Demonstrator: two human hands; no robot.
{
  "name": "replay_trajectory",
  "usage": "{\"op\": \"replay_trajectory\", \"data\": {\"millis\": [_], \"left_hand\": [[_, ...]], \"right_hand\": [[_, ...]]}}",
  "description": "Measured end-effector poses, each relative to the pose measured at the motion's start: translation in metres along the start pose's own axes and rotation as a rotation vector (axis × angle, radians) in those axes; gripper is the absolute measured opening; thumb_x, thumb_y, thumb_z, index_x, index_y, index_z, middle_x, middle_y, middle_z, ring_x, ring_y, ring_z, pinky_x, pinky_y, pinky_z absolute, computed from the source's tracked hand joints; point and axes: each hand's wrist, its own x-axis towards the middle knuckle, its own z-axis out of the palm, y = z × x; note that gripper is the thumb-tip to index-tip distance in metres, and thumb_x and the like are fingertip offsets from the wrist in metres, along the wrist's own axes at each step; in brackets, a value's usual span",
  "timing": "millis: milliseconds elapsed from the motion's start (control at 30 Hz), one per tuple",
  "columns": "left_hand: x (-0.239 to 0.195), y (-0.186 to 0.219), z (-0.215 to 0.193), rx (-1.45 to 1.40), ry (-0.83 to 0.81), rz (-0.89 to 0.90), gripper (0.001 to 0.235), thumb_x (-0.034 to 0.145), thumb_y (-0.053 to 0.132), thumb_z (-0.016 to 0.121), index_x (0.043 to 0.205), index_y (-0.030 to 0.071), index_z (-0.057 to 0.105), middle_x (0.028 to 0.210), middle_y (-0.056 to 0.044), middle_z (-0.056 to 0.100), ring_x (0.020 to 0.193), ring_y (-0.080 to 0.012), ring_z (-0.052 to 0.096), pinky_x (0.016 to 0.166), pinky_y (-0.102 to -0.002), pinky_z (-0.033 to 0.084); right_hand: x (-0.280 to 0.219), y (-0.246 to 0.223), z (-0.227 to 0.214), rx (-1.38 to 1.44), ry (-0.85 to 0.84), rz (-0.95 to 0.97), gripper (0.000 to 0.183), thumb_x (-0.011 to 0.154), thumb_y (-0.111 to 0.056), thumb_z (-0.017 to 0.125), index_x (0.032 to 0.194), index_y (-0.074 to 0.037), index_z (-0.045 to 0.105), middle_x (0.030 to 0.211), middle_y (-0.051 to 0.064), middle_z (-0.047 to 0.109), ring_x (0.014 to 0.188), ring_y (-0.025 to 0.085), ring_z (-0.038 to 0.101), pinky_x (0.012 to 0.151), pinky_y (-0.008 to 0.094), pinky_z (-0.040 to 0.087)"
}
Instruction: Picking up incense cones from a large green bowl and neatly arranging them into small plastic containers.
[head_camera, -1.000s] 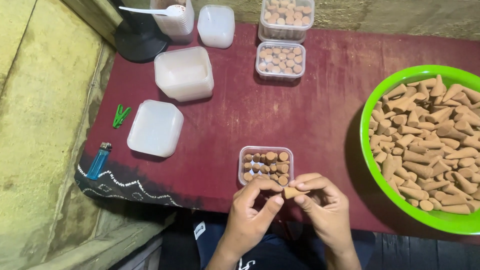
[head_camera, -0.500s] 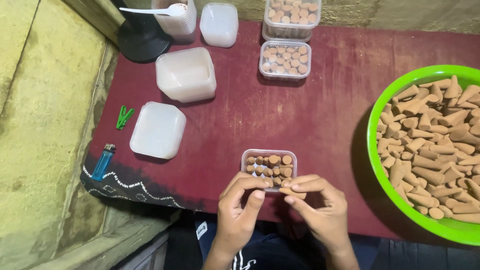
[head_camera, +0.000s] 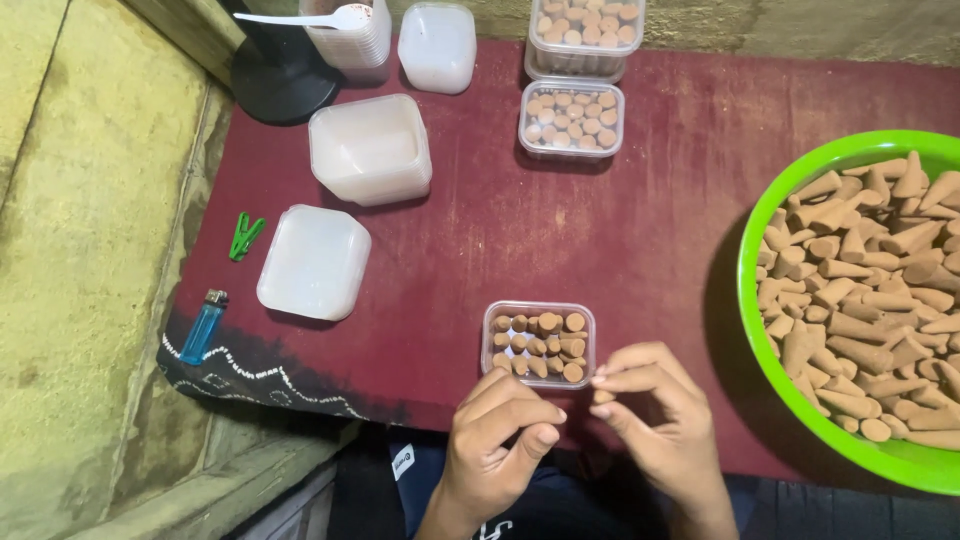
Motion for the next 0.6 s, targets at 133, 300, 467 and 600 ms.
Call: {"op": "replay_trajectory", "data": {"millis": [133, 300, 467, 600], "left_hand": [[0.002, 0.003, 0.005, 0.075, 0.041, -0.032, 0.036, 0.106, 0.026, 0.050, 0.083, 0.003, 0.065, 0.077, -0.008, 0.065, 0.067, -0.0223, 0.055, 0.067, -0.034, 0.045], [-0.001, 0.000, 0.014, 0.002, -0.029, -0.103, 0.030, 0.104, 0.030, 0.057, 0.104, 0.001, 0.067, 0.096, -0.012, 0.071, 0.085, -0.0263, 0.067, 0.083, -0.037, 0.054], [-0.011, -0.014, 0.019, -0.020, 0.035, -0.162, 0.027, 0.099, 0.031, 0.065, 0.106, 0.005, 0.064, 0.099, -0.008, 0.071, 0.094, -0.0262, 0.071, 0.087, -0.037, 0.056], [-0.007, -0.012, 0.015, -0.018, 0.122, -0.213, 0.026, 0.098, 0.032, 0.067, 0.104, 0.007, 0.065, 0.099, -0.010, 0.072, 0.087, -0.0208, 0.071, 0.082, -0.032, 0.059]], "right_hand": [[-0.008, 0.015, -0.002, 0.190, 0.094, 0.079, 0.023, 0.096, -0.017, 0.067, 0.114, -0.003, 0.065, 0.102, 0.014, 0.063, 0.094, 0.019, 0.067, 0.081, 0.025, 0.061], [-0.012, 0.014, 0.008, 0.383, 0.161, 0.069, 0.011, 0.099, -0.010, 0.064, 0.109, -0.007, 0.060, 0.103, 0.023, 0.073, 0.098, 0.029, 0.077, 0.090, 0.034, 0.064], [-0.012, 0.012, 0.022, 0.420, 0.156, 0.157, 0.014, 0.093, -0.007, 0.070, 0.104, -0.005, 0.062, 0.104, 0.023, 0.077, 0.102, 0.031, 0.078, 0.095, 0.039, 0.066], [-0.012, 0.017, 0.033, 0.448, 0.151, 0.147, 0.013, 0.091, -0.007, 0.072, 0.100, -0.006, 0.063, 0.107, 0.021, 0.075, 0.103, 0.028, 0.076, 0.093, 0.035, 0.063]]}}
